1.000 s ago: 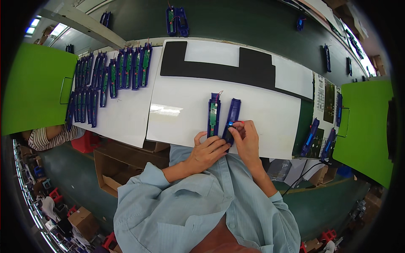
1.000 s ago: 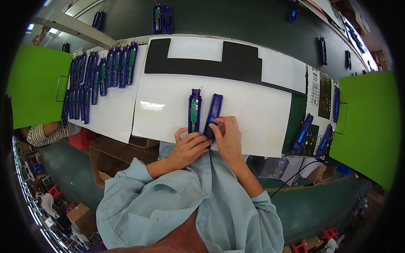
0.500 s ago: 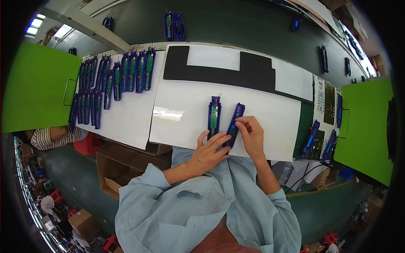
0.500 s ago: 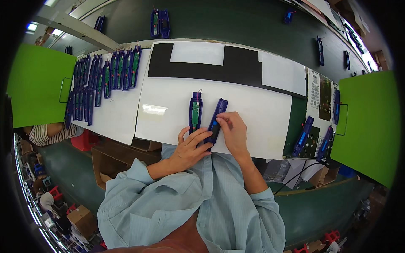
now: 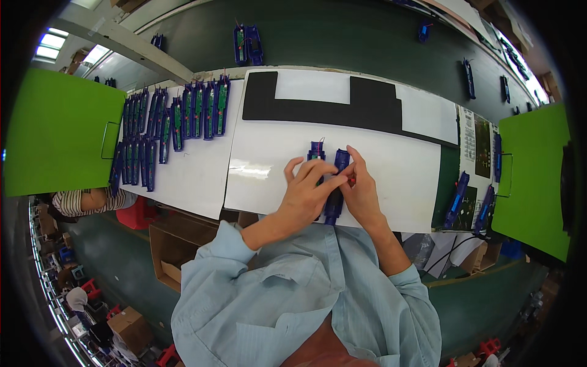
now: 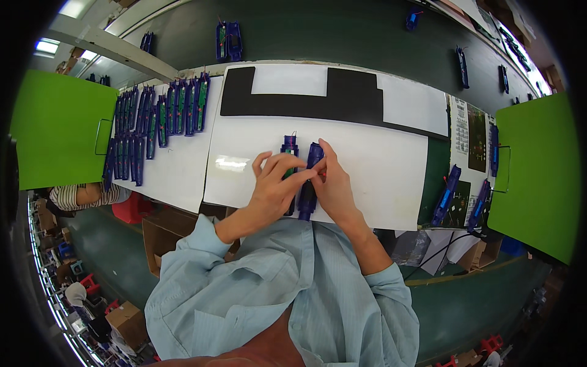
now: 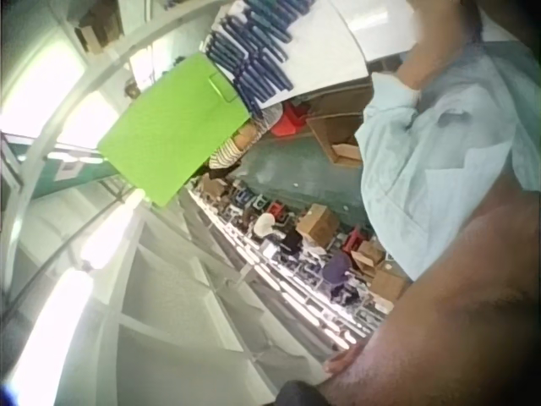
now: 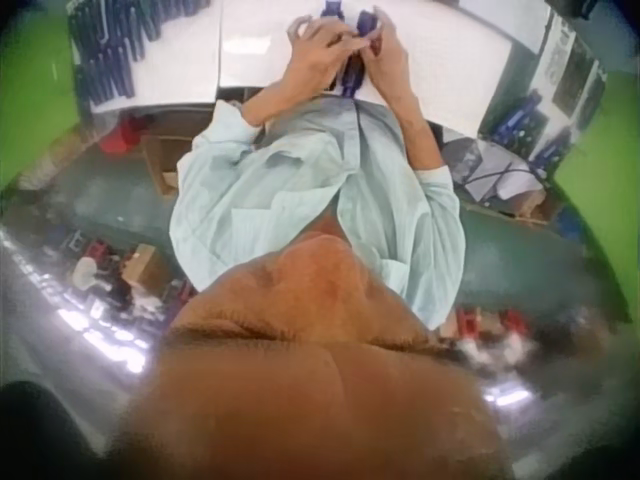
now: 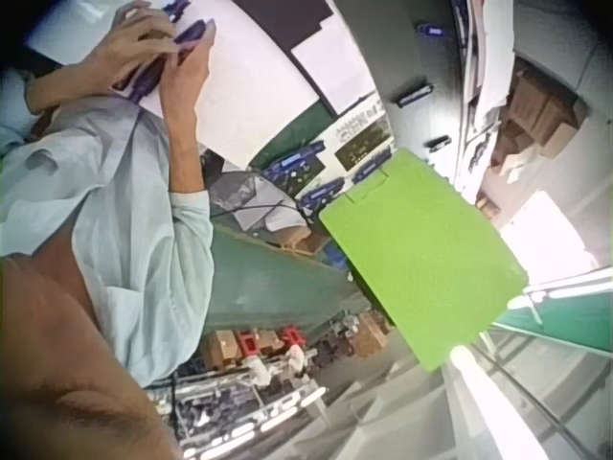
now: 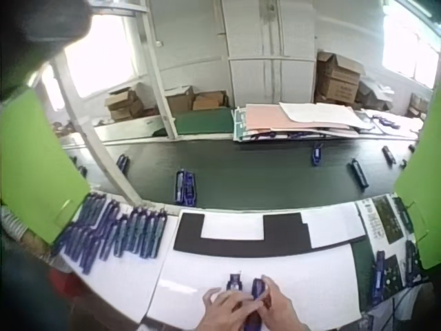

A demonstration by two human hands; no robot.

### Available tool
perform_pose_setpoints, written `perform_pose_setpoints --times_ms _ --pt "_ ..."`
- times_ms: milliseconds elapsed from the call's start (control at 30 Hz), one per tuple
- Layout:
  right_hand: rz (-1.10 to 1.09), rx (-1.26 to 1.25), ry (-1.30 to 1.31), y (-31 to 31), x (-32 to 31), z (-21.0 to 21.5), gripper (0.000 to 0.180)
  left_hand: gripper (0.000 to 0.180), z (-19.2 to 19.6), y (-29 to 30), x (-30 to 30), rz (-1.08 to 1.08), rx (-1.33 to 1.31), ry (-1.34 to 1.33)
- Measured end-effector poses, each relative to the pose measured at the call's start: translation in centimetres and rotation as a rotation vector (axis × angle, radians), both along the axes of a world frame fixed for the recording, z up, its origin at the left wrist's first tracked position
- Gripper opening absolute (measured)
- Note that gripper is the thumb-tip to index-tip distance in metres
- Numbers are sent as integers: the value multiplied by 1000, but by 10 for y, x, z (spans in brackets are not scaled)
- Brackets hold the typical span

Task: The person assembles small electronic components by hand at a workstation. They repeatedly pick up blue plastic casings and green circuit boards, insert the boards into the casings, and place the finished units on the table. The process involves precise hand manipulation of small parts without the use of tools.

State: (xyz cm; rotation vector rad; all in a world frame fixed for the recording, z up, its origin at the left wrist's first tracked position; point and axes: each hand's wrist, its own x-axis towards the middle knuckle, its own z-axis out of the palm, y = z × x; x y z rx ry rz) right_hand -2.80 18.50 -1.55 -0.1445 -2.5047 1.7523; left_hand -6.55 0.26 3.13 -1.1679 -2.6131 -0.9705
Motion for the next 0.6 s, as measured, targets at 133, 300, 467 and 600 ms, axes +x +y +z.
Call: perform_pose_setpoints --times_ms 133,300,467,600 --pt "29 31 36 1 0 -4 81 30 -3 16 -25 -130 -57 63" --pt "35 2 88 1 -1 -3 81 18 -8 24 -29 -164 -19 -49" --pt "20 -121 -46 -1 3 7 69 11 -12 19 -35 -96 62 -230" --pt "-114 -456 -90 -3 6 -14 23 11 -18 7 -29 104 159 -413"
